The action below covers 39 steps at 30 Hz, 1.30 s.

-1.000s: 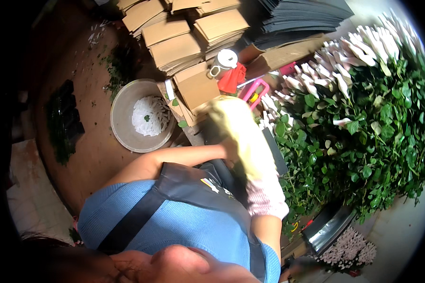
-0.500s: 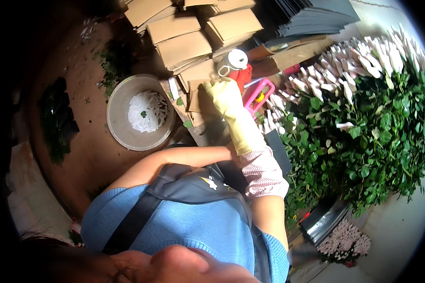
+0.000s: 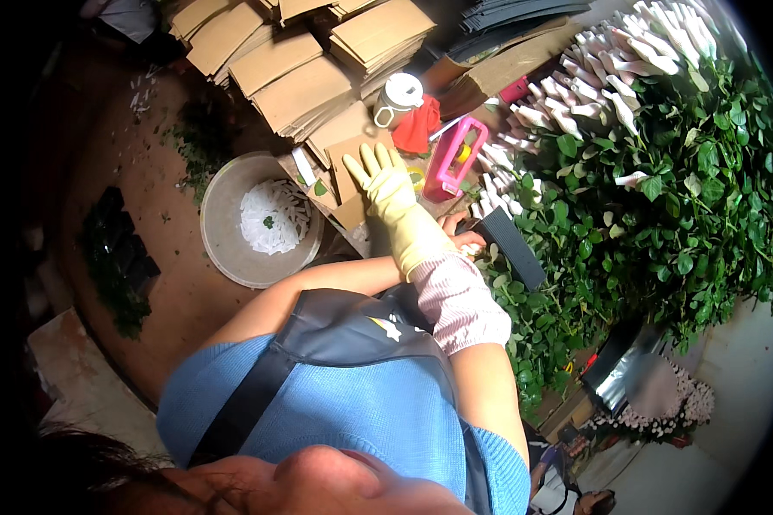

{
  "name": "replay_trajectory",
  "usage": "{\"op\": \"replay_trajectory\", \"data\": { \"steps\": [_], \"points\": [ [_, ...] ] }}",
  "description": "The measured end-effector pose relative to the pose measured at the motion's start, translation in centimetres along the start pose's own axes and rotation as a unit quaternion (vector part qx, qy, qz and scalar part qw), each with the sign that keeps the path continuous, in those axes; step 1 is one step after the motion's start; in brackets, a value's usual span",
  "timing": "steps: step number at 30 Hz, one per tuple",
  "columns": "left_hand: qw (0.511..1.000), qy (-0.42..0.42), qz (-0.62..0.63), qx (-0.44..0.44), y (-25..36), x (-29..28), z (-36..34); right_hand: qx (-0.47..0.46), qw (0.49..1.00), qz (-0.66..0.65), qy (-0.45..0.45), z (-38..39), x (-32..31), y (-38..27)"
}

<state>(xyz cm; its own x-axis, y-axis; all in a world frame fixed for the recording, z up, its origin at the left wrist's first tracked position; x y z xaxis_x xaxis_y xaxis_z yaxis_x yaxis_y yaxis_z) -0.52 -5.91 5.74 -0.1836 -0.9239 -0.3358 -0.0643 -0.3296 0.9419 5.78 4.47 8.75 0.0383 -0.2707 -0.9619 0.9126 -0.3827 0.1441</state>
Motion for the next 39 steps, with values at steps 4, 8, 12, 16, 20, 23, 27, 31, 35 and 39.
{"op": "replay_trajectory", "data": {
  "steps": [4, 8, 12, 16, 20, 23, 27, 31, 35, 39],
  "points": [
    [0.992, -0.015, 0.127, 0.008, -0.4, 1.2, 0.0, -0.015, 0.992, 0.037, 0.119, 0.5, 2.4, 0.8],
    [0.937, -0.109, 0.332, -0.033, -0.8, 2.2, -0.3, -0.047, 0.987, -0.057, 0.143, 1.2, -1.5, 1.3],
    [0.834, -0.196, 0.515, 0.035, -3.9, 5.7, -1.1, -0.054, 0.987, -0.126, 0.079, 3.0, -4.5, 2.5],
    [0.988, -0.051, 0.121, 0.084, -4.1, 5.5, -1.3, 0.064, 0.956, -0.216, 0.187, 8.5, -9.6, 4.6],
    [0.985, -0.108, 0.044, -0.128, -0.8, 1.4, -1.5, 0.426, 0.656, -0.559, 0.276, 20.1, -6.3, 5.6],
    [0.999, -0.038, 0.004, -0.013, 0.3, -0.2, -0.2, 0.504, 0.452, -0.692, 0.249, 26.2, -4.1, 2.7],
    [0.999, -0.008, 0.040, -0.020, -0.2, 0.5, 0.2, 0.593, 0.399, -0.686, 0.136, 30.4, -0.1, -0.7],
    [0.997, -0.021, 0.069, -0.011, -1.3, 0.7, 0.3, 0.571, 0.408, -0.708, 0.075, 30.1, 0.7, 0.3],
    [0.993, -0.006, 0.116, -0.012, -3.7, -0.9, 0.0, 0.556, 0.405, -0.723, 0.058, 29.2, 1.5, 0.7],
    [0.994, 0.095, 0.032, 0.043, -2.5, -5.9, 0.3, 0.563, 0.440, -0.699, 0.020, 29.5, 1.6, 1.0]
  ]
}}
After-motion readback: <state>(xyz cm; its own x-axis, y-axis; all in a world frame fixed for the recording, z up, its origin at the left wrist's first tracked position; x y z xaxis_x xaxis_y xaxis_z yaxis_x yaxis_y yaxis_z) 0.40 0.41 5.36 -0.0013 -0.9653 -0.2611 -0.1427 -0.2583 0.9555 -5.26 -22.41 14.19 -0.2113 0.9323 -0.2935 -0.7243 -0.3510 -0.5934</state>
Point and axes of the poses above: each hand's wrist, its own z-axis away from the middle knuckle, its own x-axis out of the palm, y = z × x, the point moved 3 cm from there along -z, towards the middle knuckle, and after that the axes turned 6 degrees about -x, right-handed, at the moved point
